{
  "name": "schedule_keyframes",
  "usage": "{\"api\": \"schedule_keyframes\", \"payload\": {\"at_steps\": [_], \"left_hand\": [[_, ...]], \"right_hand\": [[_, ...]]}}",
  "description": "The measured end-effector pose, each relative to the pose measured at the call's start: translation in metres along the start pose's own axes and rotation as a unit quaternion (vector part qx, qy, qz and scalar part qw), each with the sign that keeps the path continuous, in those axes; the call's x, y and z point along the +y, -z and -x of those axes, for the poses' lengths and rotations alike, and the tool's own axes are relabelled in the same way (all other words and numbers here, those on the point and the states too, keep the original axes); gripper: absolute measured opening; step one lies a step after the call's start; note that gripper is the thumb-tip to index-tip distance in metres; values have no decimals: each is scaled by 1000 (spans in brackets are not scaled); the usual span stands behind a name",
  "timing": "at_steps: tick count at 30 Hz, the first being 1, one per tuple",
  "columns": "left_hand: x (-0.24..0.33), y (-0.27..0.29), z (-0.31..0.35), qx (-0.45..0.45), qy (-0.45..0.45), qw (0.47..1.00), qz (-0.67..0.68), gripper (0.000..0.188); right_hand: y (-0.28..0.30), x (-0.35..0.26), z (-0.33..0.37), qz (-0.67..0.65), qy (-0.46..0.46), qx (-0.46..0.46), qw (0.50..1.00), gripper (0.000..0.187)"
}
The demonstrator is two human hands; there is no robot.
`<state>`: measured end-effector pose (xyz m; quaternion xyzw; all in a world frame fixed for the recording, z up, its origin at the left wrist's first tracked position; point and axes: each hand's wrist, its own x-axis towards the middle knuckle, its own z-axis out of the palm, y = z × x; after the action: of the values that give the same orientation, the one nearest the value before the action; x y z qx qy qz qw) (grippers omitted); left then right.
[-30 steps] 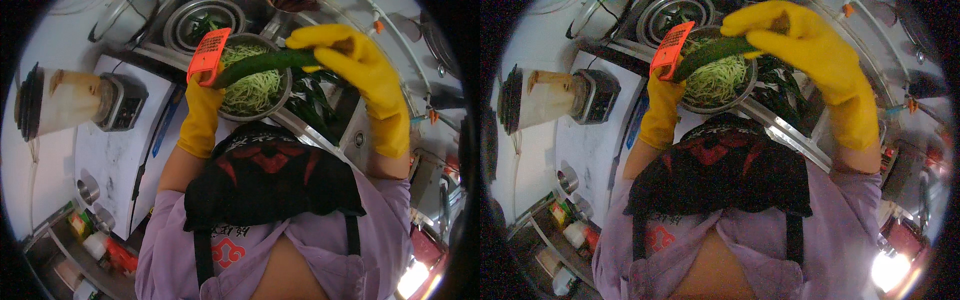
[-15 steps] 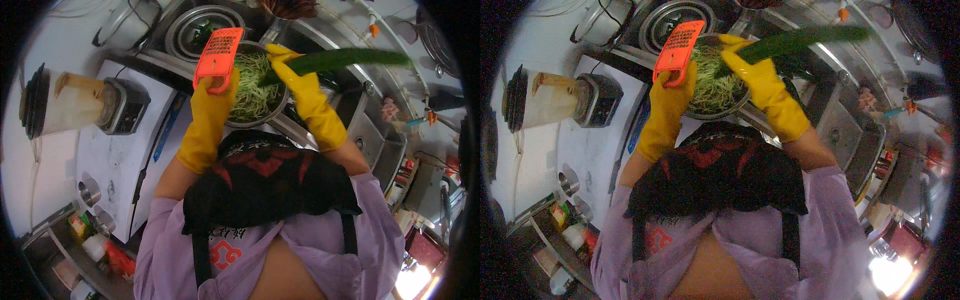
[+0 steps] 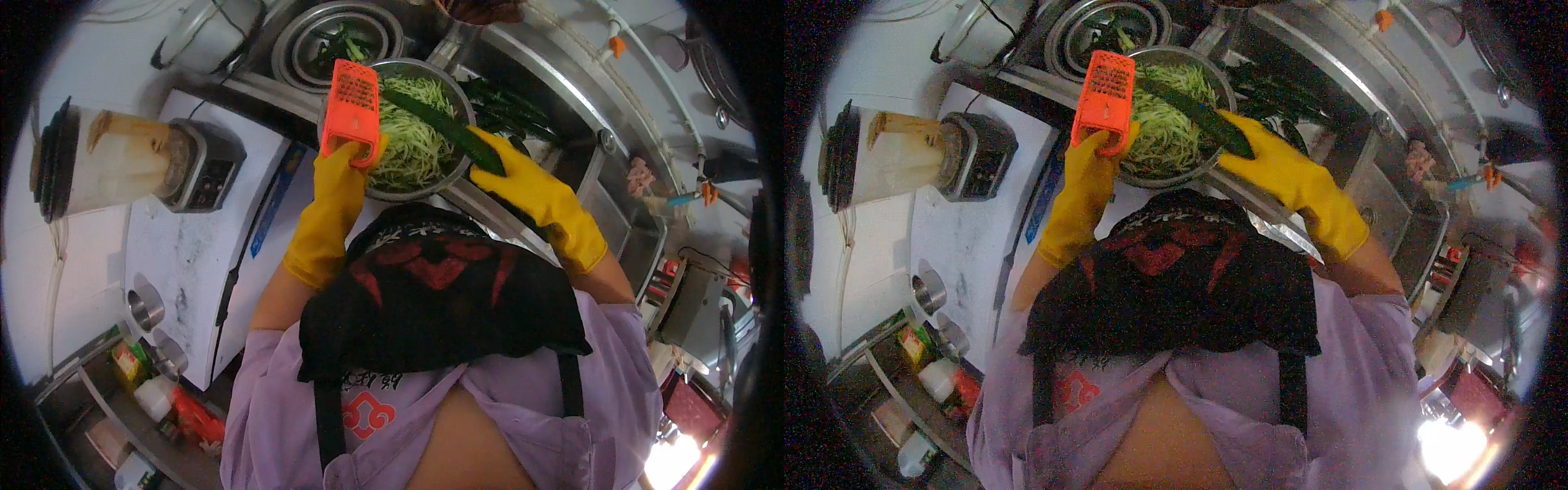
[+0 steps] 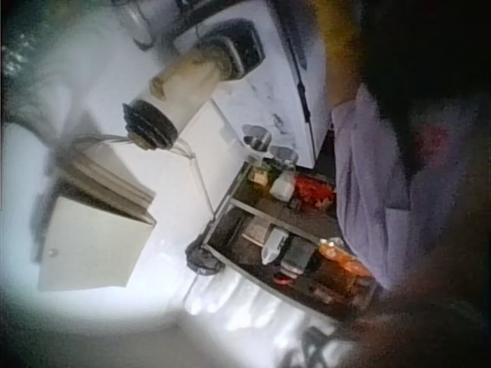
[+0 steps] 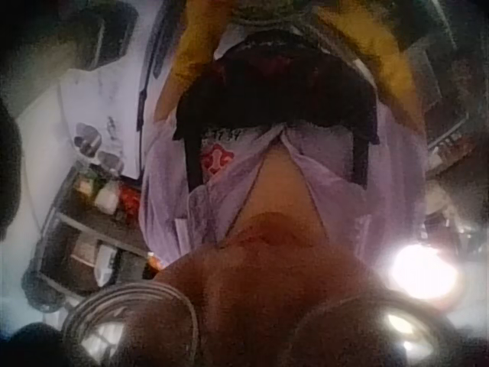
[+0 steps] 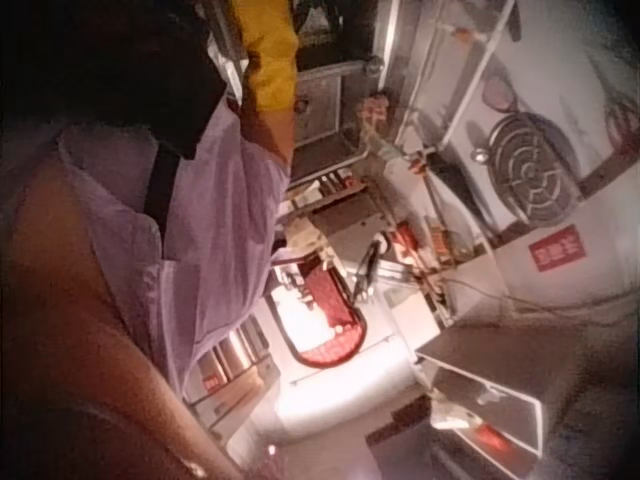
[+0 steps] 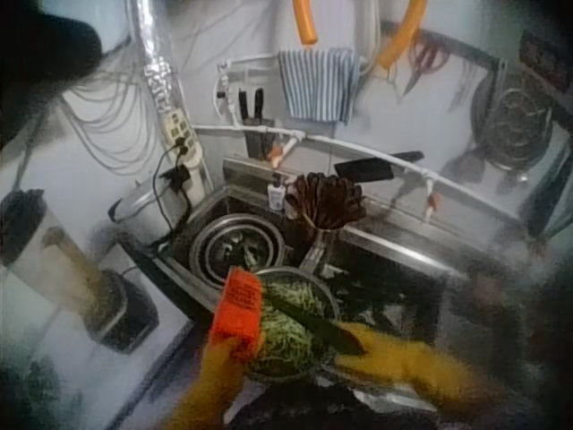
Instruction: The person grates cucumbers into a metal bowl using an orange handheld grater while wearing yellow gloves. After grating, they pour a white liquid from a blender jar into a small bowl and rinse the jar in the sink.
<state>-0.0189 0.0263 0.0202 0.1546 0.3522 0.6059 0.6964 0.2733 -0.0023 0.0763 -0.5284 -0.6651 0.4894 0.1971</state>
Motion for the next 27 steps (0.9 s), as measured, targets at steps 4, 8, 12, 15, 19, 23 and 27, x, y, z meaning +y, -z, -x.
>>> {"api": "schedule_keyframes", "payload": {"at_steps": [4,8,12,15,19,23,27], "left_hand": [[-8,6,-9,28,-15,996,-84,55],[-12,10,-9,8,-18,986,-166,57],[-21,-14,16,-36,22,937,-346,54],[-30,-22,22,-56,2,923,-381,56],[-20,-13,2,-109,5,862,-495,54],[-41,-24,23,-169,-145,813,-537,37],[1,-39,18,-118,23,861,-495,28]], "right_hand": [[-7,-16,20,-36,-47,-36,998,69],[-2,-58,35,-128,-125,-80,981,71],[-6,-42,11,-99,-127,-54,986,69],[-4,-55,8,-96,-136,-89,982,69],[-3,-72,14,-102,-184,-103,972,72],[-2,-56,1,-146,-178,-69,971,76],[-4,-65,4,-100,-160,-110,976,71]]}}
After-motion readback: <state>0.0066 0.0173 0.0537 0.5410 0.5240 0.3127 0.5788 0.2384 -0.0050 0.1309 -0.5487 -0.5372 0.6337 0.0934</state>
